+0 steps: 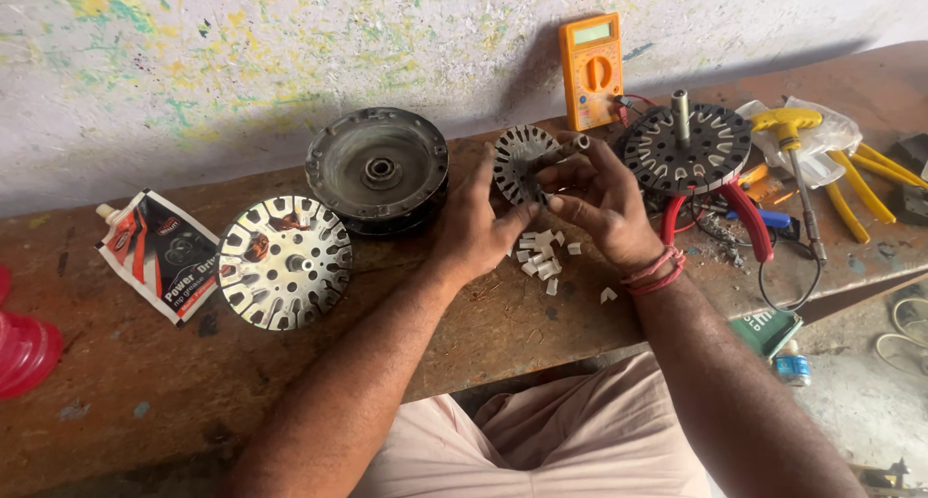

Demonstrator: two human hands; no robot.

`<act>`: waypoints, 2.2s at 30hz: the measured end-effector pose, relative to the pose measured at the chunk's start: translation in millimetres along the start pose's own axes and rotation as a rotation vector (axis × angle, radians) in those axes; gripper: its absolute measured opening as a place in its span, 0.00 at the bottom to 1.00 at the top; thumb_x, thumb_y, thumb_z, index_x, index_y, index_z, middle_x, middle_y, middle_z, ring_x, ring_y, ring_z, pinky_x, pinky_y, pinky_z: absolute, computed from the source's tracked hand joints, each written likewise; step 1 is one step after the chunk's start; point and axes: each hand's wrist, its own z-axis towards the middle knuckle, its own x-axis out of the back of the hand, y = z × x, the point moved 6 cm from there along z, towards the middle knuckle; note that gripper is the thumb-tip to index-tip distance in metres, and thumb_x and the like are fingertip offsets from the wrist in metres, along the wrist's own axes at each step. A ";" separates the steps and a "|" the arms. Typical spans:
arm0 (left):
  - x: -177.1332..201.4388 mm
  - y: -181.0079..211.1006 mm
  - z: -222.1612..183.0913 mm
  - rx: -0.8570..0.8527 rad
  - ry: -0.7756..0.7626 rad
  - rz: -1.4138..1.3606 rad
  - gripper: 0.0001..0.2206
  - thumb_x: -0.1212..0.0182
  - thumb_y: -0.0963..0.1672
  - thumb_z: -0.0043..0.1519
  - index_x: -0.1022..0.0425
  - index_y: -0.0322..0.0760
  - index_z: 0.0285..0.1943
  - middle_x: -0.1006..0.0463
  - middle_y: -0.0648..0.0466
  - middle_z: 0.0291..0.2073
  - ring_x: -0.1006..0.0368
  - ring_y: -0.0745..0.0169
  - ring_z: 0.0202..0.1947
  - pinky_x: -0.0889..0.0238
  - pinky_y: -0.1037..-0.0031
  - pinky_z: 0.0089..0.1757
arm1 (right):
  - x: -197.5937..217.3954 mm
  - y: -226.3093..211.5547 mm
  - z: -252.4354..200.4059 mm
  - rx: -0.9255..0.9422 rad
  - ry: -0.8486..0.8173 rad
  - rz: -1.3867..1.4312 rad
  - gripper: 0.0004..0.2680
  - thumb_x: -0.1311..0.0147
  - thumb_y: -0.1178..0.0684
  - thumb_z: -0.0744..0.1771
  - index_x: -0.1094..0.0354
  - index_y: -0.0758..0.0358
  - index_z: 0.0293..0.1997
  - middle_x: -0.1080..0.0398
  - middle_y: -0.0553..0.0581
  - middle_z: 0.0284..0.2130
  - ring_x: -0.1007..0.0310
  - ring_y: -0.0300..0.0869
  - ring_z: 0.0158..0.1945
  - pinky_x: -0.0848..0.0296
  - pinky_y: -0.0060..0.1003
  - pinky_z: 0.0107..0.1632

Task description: The person disassembles a motor rotor by removing white insulating spacers from between copper windings. They then reassemble the rotor by inserting green insulating tape and white spacers back into the slots.

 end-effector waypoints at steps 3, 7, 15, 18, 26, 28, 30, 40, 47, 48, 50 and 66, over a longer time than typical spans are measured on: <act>9.8 24.2 -11.9 -0.154 0.065 0.210 0.35 0.30 0.46 0.60 0.42 0.24 0.73 0.38 0.31 0.68 0.39 0.34 0.66 0.45 0.53 0.62 | 2.0 5.4 1.1 -0.076 0.016 -0.017 0.29 0.38 0.59 0.64 0.51 0.64 0.74 0.29 0.62 0.53 0.27 0.44 0.58 0.21 0.39 0.56; 53.1 68.9 -30.5 -0.531 0.413 0.349 0.17 0.34 0.42 0.65 0.26 0.32 0.62 0.23 0.44 0.57 0.27 0.49 0.58 0.34 0.59 0.61 | 5.2 5.0 0.3 0.002 0.057 -0.040 0.28 0.40 0.60 0.66 0.52 0.64 0.75 0.28 0.61 0.50 0.28 0.40 0.52 0.25 0.34 0.51; 206.1 80.4 -97.1 -0.107 0.622 1.167 0.17 0.30 0.48 0.64 0.22 0.32 0.55 0.21 0.42 0.50 0.28 0.40 0.54 0.38 0.51 0.55 | 36.1 17.3 -3.1 0.086 0.391 -0.362 0.07 0.42 0.58 0.70 0.32 0.68 0.52 0.27 0.51 0.33 0.31 0.32 0.33 0.30 0.28 0.36; 240.2 48.1 -108.1 0.218 0.429 1.051 0.17 0.31 0.50 0.69 0.22 0.29 0.54 0.20 0.39 0.48 0.23 0.41 0.47 0.31 0.53 0.49 | 31.4 13.7 -5.6 0.163 0.307 -0.372 0.08 0.39 0.56 0.70 0.32 0.67 0.35 0.30 0.50 0.25 0.34 0.32 0.28 0.35 0.28 0.31; 237.8 0.2 -115.1 0.312 0.483 0.629 0.15 0.36 0.49 0.68 0.26 0.30 0.45 0.19 0.44 0.34 0.22 0.48 0.35 0.30 0.60 0.37 | -54.7 -15.0 -11.7 0.496 -0.341 -0.753 0.11 0.37 0.44 0.65 0.22 0.61 0.36 0.21 0.58 0.38 0.22 0.45 0.40 0.24 0.41 0.42; 237.7 2.3 -117.0 0.263 0.545 0.610 0.14 0.36 0.48 0.70 0.26 0.30 0.43 0.20 0.44 0.32 0.23 0.49 0.33 0.31 0.60 0.35 | -73.5 -22.0 -15.6 0.543 -0.450 -0.819 0.13 0.35 0.43 0.63 0.22 0.63 0.40 0.22 0.61 0.44 0.24 0.50 0.47 0.25 0.46 0.48; 229.8 4.3 -120.1 0.255 0.590 0.519 0.13 0.37 0.48 0.71 0.26 0.32 0.43 0.20 0.46 0.31 0.24 0.51 0.31 0.32 0.62 0.33 | -82.4 -27.4 -21.8 0.582 -0.522 -0.881 0.15 0.35 0.45 0.61 0.22 0.65 0.44 0.24 0.64 0.49 0.27 0.55 0.53 0.28 0.50 0.53; 171.5 74.6 -147.7 -0.141 0.630 0.467 0.09 0.37 0.45 0.70 0.26 0.32 0.47 0.22 0.49 0.32 0.24 0.58 0.32 0.31 0.67 0.36 | -31.8 -9.1 -28.8 0.305 -0.351 -1.169 0.05 0.37 0.53 0.63 0.26 0.62 0.33 0.24 0.58 0.33 0.25 0.50 0.42 0.27 0.46 0.50; 118.6 82.1 -111.6 -0.330 0.499 0.280 0.07 0.39 0.43 0.69 0.25 0.32 0.46 0.22 0.52 0.30 0.24 0.61 0.30 0.31 0.69 0.34 | 2.8 -49.7 -47.1 0.533 0.082 -0.979 0.04 0.43 0.56 0.67 0.28 0.67 0.39 0.26 0.62 0.40 0.29 0.55 0.44 0.30 0.46 0.48; 105.7 81.3 -101.2 -0.346 0.474 0.261 0.07 0.39 0.43 0.68 0.25 0.33 0.45 0.22 0.53 0.29 0.24 0.63 0.28 0.31 0.71 0.32 | 3.2 -50.6 -48.0 0.529 0.120 -0.993 0.05 0.43 0.56 0.68 0.28 0.67 0.38 0.26 0.62 0.39 0.30 0.55 0.43 0.30 0.46 0.47; 85.4 80.2 -86.9 -0.376 0.429 0.232 0.07 0.38 0.44 0.68 0.26 0.33 0.43 0.21 0.54 0.27 0.23 0.65 0.25 0.31 0.74 0.27 | 2.7 -48.7 -44.9 0.473 0.150 -0.997 0.06 0.43 0.55 0.68 0.27 0.67 0.36 0.26 0.60 0.36 0.30 0.54 0.42 0.30 0.45 0.46; 45.1 71.2 -69.1 -0.556 0.458 0.190 0.08 0.43 0.42 0.70 0.33 0.29 0.49 0.26 0.47 0.33 0.26 0.56 0.31 0.34 0.65 0.32 | -4.5 -52.3 -46.0 0.469 0.041 -0.885 0.10 0.42 0.49 0.68 0.28 0.69 0.44 0.26 0.63 0.40 0.25 0.53 0.45 0.27 0.45 0.48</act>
